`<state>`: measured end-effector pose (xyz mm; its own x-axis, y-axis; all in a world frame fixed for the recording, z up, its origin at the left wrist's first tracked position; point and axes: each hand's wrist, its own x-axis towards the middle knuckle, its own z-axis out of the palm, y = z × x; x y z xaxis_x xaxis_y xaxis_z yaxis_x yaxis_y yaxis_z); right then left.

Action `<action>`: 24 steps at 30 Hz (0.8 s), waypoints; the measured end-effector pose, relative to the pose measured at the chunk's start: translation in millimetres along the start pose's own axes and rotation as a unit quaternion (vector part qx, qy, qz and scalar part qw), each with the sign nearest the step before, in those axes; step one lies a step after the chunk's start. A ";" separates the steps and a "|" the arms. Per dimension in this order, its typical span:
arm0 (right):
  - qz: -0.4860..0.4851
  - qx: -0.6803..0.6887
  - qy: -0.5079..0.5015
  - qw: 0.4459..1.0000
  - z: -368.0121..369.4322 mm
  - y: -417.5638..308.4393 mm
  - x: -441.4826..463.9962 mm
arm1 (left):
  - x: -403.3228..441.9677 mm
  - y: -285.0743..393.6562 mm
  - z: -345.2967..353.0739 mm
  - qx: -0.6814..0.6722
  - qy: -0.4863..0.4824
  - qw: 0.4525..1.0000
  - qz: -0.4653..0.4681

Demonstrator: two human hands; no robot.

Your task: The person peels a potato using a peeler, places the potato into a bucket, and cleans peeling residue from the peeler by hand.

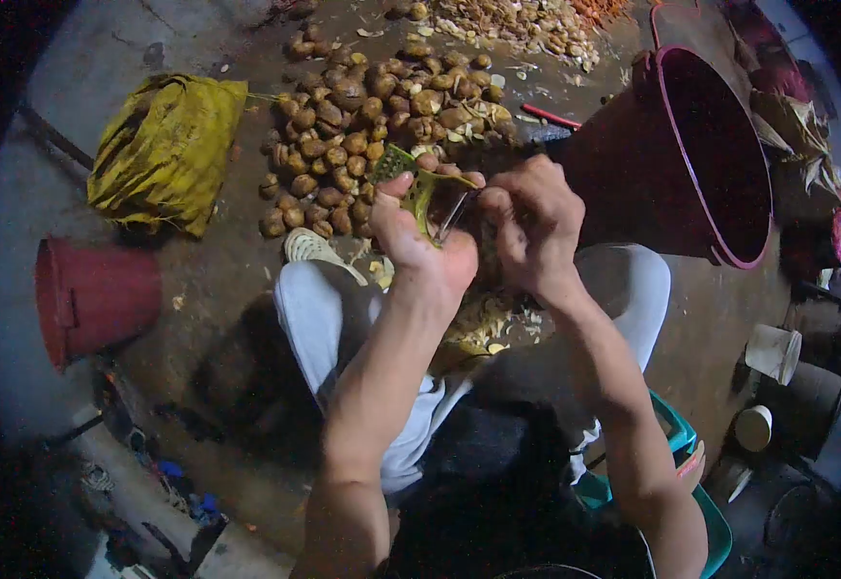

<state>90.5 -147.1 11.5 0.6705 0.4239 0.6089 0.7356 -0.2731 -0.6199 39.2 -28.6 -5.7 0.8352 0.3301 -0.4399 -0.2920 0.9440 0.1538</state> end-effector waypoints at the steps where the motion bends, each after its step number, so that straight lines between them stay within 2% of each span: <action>1: -0.009 0.006 0.011 1.000 1.9 2.8 -2.3 | 2.5 -0.3 -1.5 -0.004 -0.014 1.000 0.000; 2: -0.055 0.012 -0.043 0.997 1.7 -2.5 -8.6 | 2.5 1.7 -1.3 -0.004 -0.019 1.000 0.004; 4: -0.057 0.029 -0.038 0.997 9.8 -9.4 -13.2 | -4.9 5.2 1.5 -0.012 -0.037 0.999 -0.034; 5: -0.044 0.016 -0.035 0.998 3.8 -8.7 -10.5 | -7.0 2.8 3.8 -0.004 -0.028 0.999 -0.020; 6: -0.015 0.057 -0.020 0.998 0.9 -4.0 -7.6 | -7.0 1.4 4.4 -0.003 -0.027 0.999 -0.024; 8: 0.120 0.139 -0.032 0.982 -5.8 -3.3 -3.2 | -2.0 1.0 10.3 0.023 -0.044 0.998 0.026; 10: 0.134 0.135 -0.036 0.981 -5.8 -3.4 -6.2 | -1.7 5.1 16.7 0.028 -0.020 0.999 0.036; 12: 0.225 0.227 -0.060 0.946 -3.0 -5.4 -11.0 | -0.2 8.6 19.6 -0.014 0.005 0.999 0.051; 13: 0.235 0.218 -0.080 0.944 -4.6 -6.7 -10.4 | 2.2 13.0 16.2 -0.049 -0.019 0.999 0.013; 16: 0.281 0.229 -0.109 0.926 -7.3 -12.7 -6.4 | -1.0 14.7 18.7 0.000 0.012 0.999 0.047; 18: 0.290 0.250 -0.110 0.917 -5.3 -9.5 -7.0 | -3.0 18.6 13.9 0.037 -0.023 0.998 0.051; 20: 0.298 0.270 -0.111 0.909 -5.1 -5.6 -7.8 | -1.7 20.9 12.9 0.061 -0.147 0.984 0.073; 22: 0.311 0.257 -0.126 0.906 -5.4 -3.0 -8.9 | 1.4 20.3 13.4 0.069 -0.161 0.981 0.085; 24: 0.323 0.269 -0.132 0.898 -5.5 -1.7 -10.3 | 3.2 19.3 14.7 0.135 -0.187 0.966 0.115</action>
<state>82.9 -155.7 9.0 0.8423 0.5359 -0.0574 0.0019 -0.1094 -0.9940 43.0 -9.3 8.9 0.8878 0.4596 -0.0232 -0.3996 0.7949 0.4566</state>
